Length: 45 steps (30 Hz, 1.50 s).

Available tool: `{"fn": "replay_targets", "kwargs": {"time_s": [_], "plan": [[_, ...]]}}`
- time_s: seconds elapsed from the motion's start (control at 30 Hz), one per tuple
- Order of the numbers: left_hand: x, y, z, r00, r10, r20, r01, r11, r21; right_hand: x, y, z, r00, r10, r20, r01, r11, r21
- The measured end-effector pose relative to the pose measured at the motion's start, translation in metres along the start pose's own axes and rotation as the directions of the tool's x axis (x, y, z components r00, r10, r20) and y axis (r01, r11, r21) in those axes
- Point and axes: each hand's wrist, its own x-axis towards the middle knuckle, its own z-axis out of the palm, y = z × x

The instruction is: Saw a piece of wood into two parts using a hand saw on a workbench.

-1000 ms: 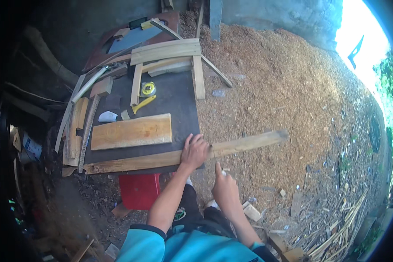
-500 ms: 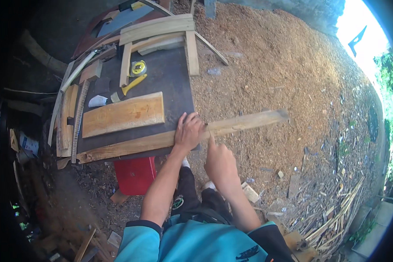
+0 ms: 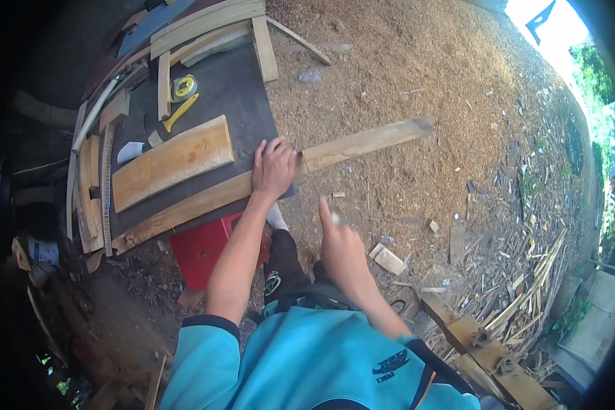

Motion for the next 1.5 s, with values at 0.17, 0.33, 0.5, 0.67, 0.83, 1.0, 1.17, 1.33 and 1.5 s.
{"fn": "replay_targets", "kwargs": {"time_s": [0.17, 0.33, 0.5, 0.67, 0.83, 1.0, 1.17, 1.33, 1.5], "plan": [[0.014, 0.016, 0.009, 0.999, 0.039, 0.015, -0.039, 0.999, -0.017, 0.067, 0.025, 0.012, 0.992, -0.027, -0.120, 0.036, 0.997, 0.067], [0.003, -0.003, -0.004, 0.995, -0.031, 0.093, 0.030, 0.999, 0.021, 0.041, 0.008, 0.028, 0.977, -0.104, -0.188, 0.118, 0.991, 0.065], [0.019, 0.028, 0.010, 0.998, 0.025, 0.057, -0.025, 1.000, -0.016, 0.113, 0.041, 0.039, 0.970, -0.100, -0.222, 0.102, 0.995, -0.002], [0.015, 0.004, 0.004, 1.000, -0.003, 0.026, 0.002, 1.000, 0.021, 0.052, 0.063, 0.067, 0.925, -0.271, -0.266, 0.286, 0.958, 0.019], [0.012, 0.022, -0.006, 0.995, 0.029, 0.091, -0.032, 0.999, 0.023, 0.110, 0.018, 0.023, 0.985, -0.096, -0.144, 0.086, 0.993, -0.076], [0.008, 0.014, -0.001, 0.995, -0.035, 0.094, 0.033, 0.999, 0.015, 0.057, 0.031, 0.033, 0.964, -0.179, -0.197, 0.174, 0.984, -0.042], [0.007, 0.002, 0.001, 0.999, 0.037, 0.019, -0.036, 0.999, -0.027, 0.063, 0.007, 0.023, 0.995, -0.047, -0.088, 0.043, 0.998, -0.052], [0.016, 0.020, 0.001, 0.996, 0.017, 0.091, -0.016, 1.000, -0.007, 0.108, 0.021, 0.023, 0.983, -0.041, -0.177, 0.043, 0.999, 0.005], [-0.003, -0.004, 0.004, 0.999, -0.024, 0.033, 0.025, 1.000, -0.012, 0.039, -0.004, 0.014, 1.000, 0.000, -0.009, 0.000, 1.000, -0.002]]}}
